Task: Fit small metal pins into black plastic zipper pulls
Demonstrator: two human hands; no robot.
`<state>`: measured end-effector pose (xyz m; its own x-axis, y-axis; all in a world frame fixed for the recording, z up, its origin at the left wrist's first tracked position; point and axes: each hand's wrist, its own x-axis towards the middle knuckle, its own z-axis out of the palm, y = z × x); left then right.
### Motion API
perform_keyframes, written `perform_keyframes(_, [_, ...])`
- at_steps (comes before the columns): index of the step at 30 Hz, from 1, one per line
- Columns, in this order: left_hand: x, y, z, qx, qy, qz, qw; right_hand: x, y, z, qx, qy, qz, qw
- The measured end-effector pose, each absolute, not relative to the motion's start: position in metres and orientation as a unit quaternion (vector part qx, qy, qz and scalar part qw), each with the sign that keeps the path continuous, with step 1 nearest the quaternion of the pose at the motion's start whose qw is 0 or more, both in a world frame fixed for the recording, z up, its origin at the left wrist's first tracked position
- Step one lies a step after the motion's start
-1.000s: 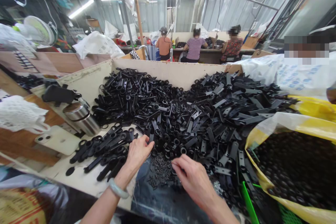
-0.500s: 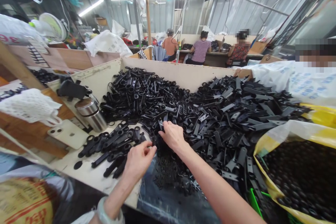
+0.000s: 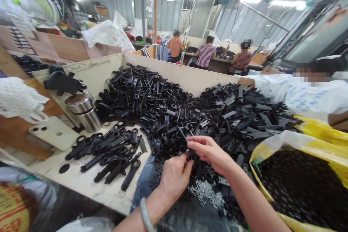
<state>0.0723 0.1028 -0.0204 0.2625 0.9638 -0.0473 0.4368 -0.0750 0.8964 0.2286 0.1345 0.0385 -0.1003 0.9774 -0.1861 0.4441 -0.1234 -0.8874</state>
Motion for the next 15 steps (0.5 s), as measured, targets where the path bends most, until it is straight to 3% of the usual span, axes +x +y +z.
perform_keyframes(5, [0.029, 0.084, -0.020, 0.549, 0.524, 0.271, 0.592, 0.227, 0.078, 0.029, -0.510, -0.606, 0.502, 0.347])
perform_keyframes(9, [-0.005, 0.052, -0.020, 0.322, 0.373, 0.100, 0.864, 0.211, 0.034, 0.031, -0.419, -0.754, 0.456, 0.221])
perform_keyframes(12, [-0.012, 0.028, -0.026, 0.260, 0.305, 0.069, 0.914, 0.210, 0.012, 0.027, -0.420, -0.810, 0.375, 0.165])
perform_keyframes(15, [-0.011, 0.017, -0.031, 0.248, 0.301, 0.114, 0.914, 0.218, 0.012, 0.018, -0.425, -0.796, 0.385, 0.196])
